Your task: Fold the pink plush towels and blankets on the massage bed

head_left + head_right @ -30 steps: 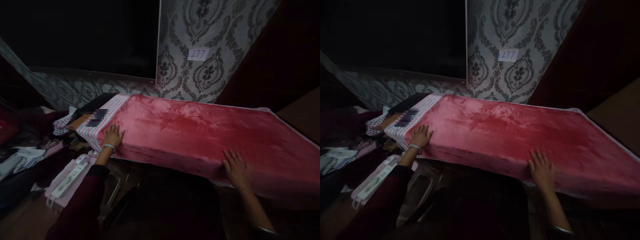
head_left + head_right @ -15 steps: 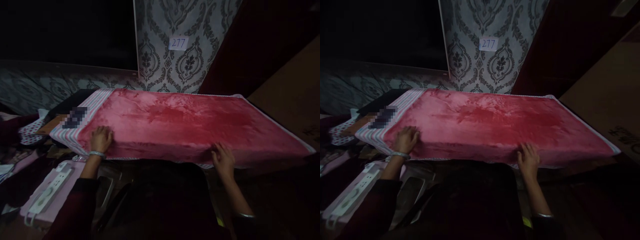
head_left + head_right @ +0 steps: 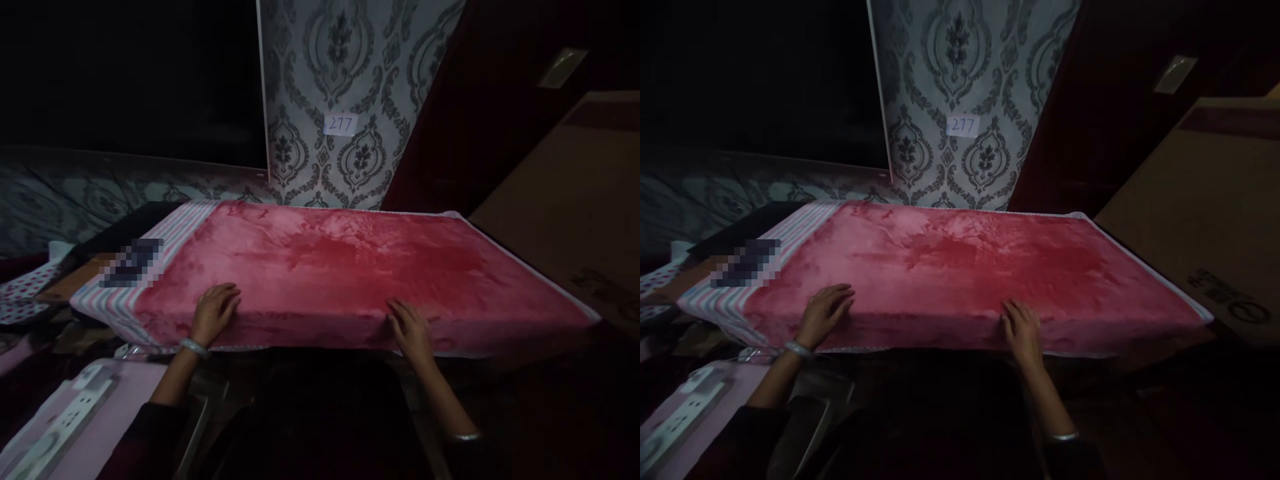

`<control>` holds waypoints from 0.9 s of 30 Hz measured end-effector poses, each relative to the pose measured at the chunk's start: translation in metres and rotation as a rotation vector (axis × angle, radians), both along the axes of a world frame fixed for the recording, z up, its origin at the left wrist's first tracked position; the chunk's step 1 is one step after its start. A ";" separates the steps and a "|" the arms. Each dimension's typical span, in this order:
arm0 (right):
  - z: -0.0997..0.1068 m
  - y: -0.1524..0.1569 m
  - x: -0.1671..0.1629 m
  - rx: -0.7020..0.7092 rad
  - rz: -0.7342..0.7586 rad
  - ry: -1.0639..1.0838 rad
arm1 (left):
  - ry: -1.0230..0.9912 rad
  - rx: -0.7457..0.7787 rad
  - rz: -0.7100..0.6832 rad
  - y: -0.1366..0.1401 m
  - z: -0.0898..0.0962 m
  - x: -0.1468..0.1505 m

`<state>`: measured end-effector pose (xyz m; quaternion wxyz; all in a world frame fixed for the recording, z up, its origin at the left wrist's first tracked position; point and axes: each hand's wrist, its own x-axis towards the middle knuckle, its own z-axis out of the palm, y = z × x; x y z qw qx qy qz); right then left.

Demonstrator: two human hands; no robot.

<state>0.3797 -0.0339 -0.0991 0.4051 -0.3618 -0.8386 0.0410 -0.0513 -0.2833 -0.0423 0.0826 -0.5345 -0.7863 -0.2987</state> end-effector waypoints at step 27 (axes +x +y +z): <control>0.013 0.100 -0.017 -0.173 0.143 -0.079 | -0.209 -0.318 0.618 0.031 0.068 -0.110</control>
